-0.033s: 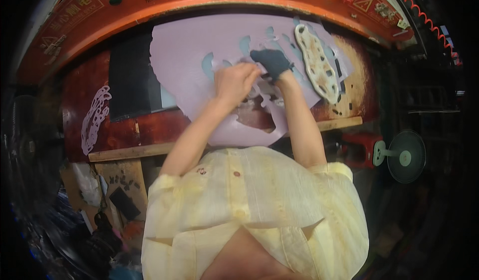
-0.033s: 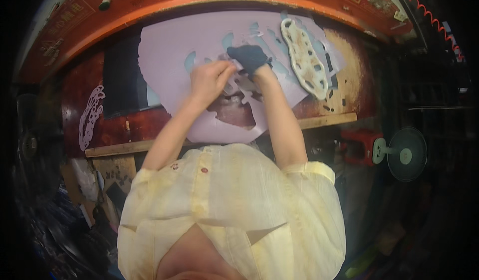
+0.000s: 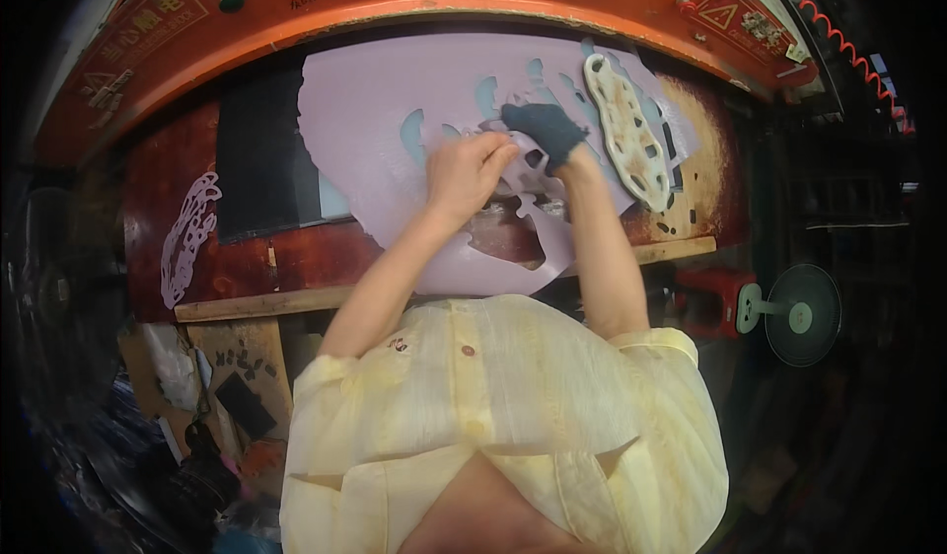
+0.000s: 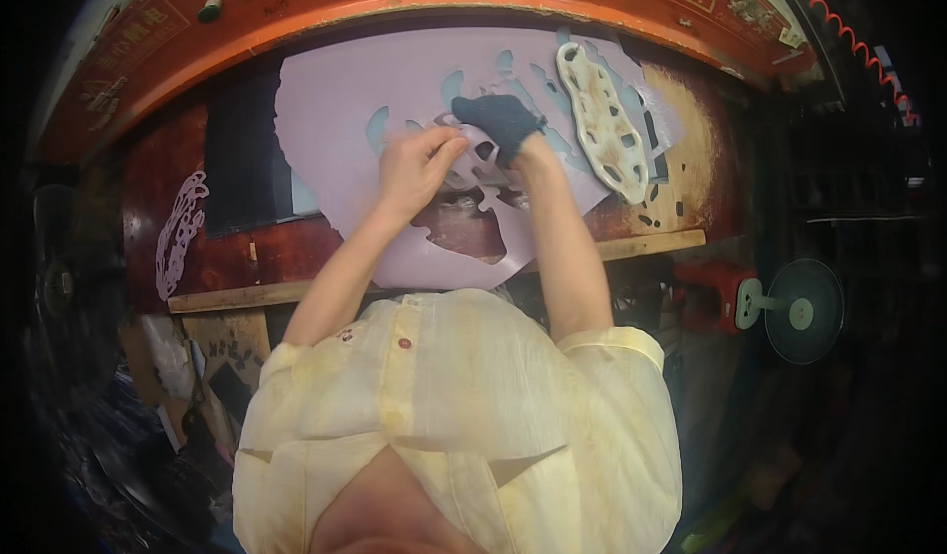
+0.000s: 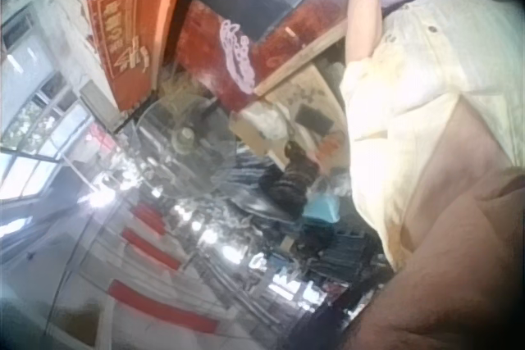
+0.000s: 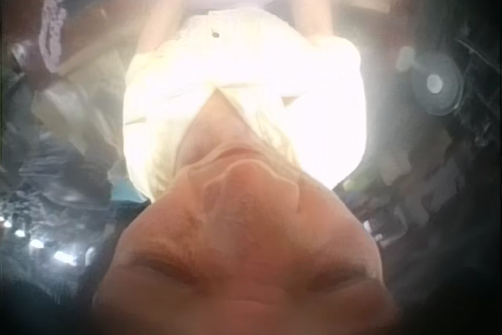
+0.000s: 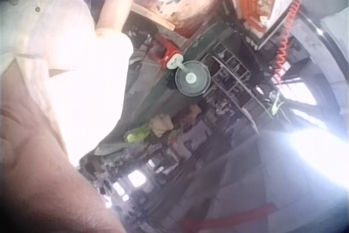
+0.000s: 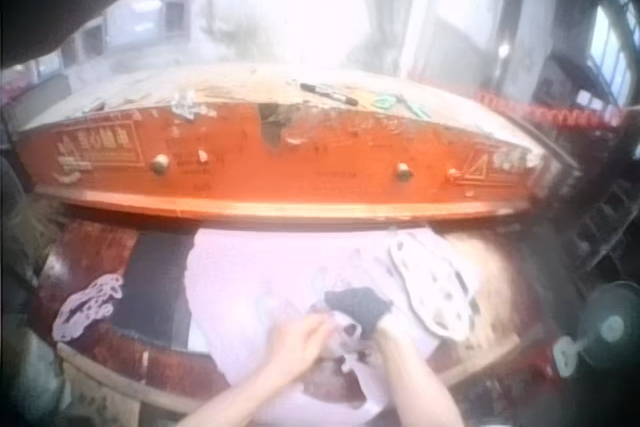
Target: The person places a large sheet of pink material on a cutting machine, aligns it, and uses a template to cut out multiple identical shapes. The person then removes the cut pieces and sets them aside.
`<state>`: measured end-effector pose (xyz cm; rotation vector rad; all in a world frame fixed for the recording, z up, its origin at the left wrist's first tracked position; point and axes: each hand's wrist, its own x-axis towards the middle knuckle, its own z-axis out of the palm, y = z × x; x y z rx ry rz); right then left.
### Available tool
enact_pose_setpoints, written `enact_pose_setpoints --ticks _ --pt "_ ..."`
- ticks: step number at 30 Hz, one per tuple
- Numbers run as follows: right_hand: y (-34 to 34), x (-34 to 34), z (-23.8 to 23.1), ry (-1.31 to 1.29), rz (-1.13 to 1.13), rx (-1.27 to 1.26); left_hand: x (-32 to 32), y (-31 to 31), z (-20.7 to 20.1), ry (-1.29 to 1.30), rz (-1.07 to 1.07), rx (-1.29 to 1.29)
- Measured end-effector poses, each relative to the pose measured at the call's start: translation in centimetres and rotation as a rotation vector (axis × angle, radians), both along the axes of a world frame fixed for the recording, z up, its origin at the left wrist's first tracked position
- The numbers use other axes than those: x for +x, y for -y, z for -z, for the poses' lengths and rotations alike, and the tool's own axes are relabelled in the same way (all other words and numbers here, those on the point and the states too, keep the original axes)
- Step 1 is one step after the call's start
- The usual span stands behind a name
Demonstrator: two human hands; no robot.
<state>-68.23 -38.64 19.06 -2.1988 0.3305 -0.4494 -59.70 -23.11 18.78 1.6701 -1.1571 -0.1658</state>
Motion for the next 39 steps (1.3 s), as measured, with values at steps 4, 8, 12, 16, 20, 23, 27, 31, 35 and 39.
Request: enact_pose_setpoints --ticks 4,8,12,16,20,23,27,31,35,39 --pt "-1.6 -0.1 -3.5 -0.166 0.289 0.998 0.5 -0.7 -0.2 -0.558 0.190 0.000" --pt "-2.6 0.4 -3.6 -0.048 0.252 1.210 1.6 -1.7 -1.5 -0.580 0.258 -0.032" --pt "-2.5 0.0 -2.9 -0.161 0.055 -0.187 1.8 -2.7 -3.1 -0.561 0.295 0.042" --pt "-2.9 -0.7 -3.7 0.202 0.010 0.059 1.9 -3.0 -4.0 -0.360 0.277 -0.079" --pt "-3.2 -0.5 -5.1 0.292 -0.019 -0.296 2.3 -3.3 -4.3 -0.175 0.270 -0.115" --pt "-3.2 -0.2 -5.5 0.263 -0.052 -0.195 2.3 -3.5 -4.3 -0.182 0.280 -0.115" --pt "-3.1 -0.5 -5.2 0.179 -0.106 0.324 2.3 -4.0 -3.6 -0.166 0.284 -0.071" --pt "-1.8 -2.6 -5.6 0.265 -0.284 1.017 3.0 -7.2 -1.2 0.122 0.192 -0.068" --pt "2.1 -6.3 -5.6 -0.108 0.556 0.076 3.2 -15.4 2.4 0.167 -0.066 0.157" --pt "6.8 -10.2 -3.3 -0.629 0.755 -0.483 1.4 -22.5 5.4 0.192 -0.205 0.286"
